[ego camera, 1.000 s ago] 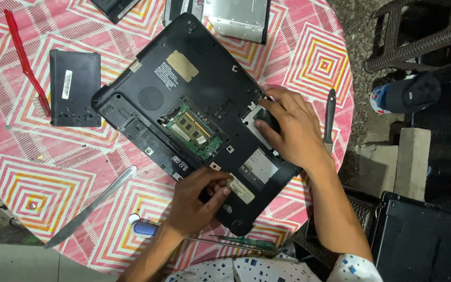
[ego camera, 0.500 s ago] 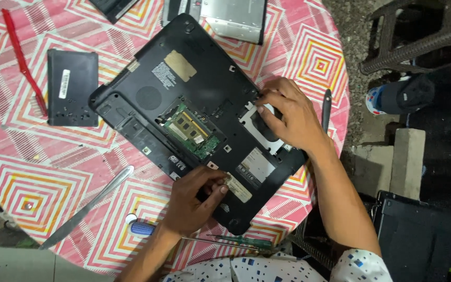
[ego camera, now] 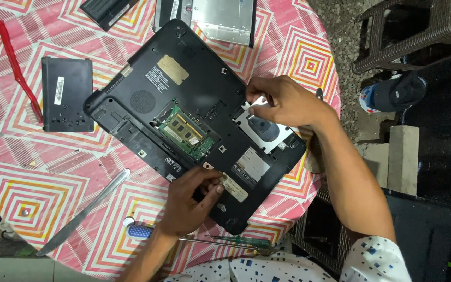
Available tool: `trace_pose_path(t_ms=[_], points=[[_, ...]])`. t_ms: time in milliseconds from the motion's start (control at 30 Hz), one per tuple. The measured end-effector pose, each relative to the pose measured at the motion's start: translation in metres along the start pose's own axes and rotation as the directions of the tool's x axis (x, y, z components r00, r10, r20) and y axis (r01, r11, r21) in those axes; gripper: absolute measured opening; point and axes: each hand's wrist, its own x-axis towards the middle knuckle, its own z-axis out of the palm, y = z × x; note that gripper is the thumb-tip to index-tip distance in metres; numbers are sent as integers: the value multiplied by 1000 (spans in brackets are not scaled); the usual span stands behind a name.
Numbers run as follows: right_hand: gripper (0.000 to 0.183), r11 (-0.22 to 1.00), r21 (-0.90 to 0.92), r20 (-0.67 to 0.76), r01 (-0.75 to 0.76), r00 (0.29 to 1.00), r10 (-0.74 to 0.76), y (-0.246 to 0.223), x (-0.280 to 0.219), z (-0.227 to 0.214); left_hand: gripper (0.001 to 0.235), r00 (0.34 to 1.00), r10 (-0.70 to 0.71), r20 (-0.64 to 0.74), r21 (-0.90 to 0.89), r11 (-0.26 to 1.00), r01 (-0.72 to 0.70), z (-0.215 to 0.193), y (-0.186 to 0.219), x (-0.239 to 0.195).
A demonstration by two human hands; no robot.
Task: The person assembles a laptop by first connecting internal cables on the motherboard using a screwdriver. They then attach the keyboard assembly to the main body, press it into place, and flip the laptop over. Finally, they insert the battery into the bottom compartment and secure it.
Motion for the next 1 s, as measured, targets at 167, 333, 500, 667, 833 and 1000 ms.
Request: trace_pose_path(t_ms=[167, 333, 500, 667, 833, 1000], points=[[27, 999, 30, -19, -18, 1000, 19, 16, -19, -15, 21, 1000, -1, 1, 22, 1000, 1, 0, -1, -1], [19, 971, 208, -246, -119, 954, 170, 18, -67, -13, 20, 999, 17, -34, -11, 1000, -17, 1, -6, -2], [73, 835, 538, -428, -116, 815, 389, 16, -103, 9, 21, 1000, 7, -1, 5, 1000, -7, -1, -2, -1], [25, 739, 674, -556, -4, 656, 511, 25, -117, 64, 21, 1000, 28, -11, 24, 999, -28, 1, -6, -1], [23, 747, 664, -606, 26, 604, 517, 7, -109, 94, 18, 1000, 26, -15, 14, 1000, -26, 1, -6, -1], [17, 677, 733, -599, 61, 528, 602, 3, -97, 109, 18, 999, 49, -9, 8, 999, -49, 3, -8, -3]])
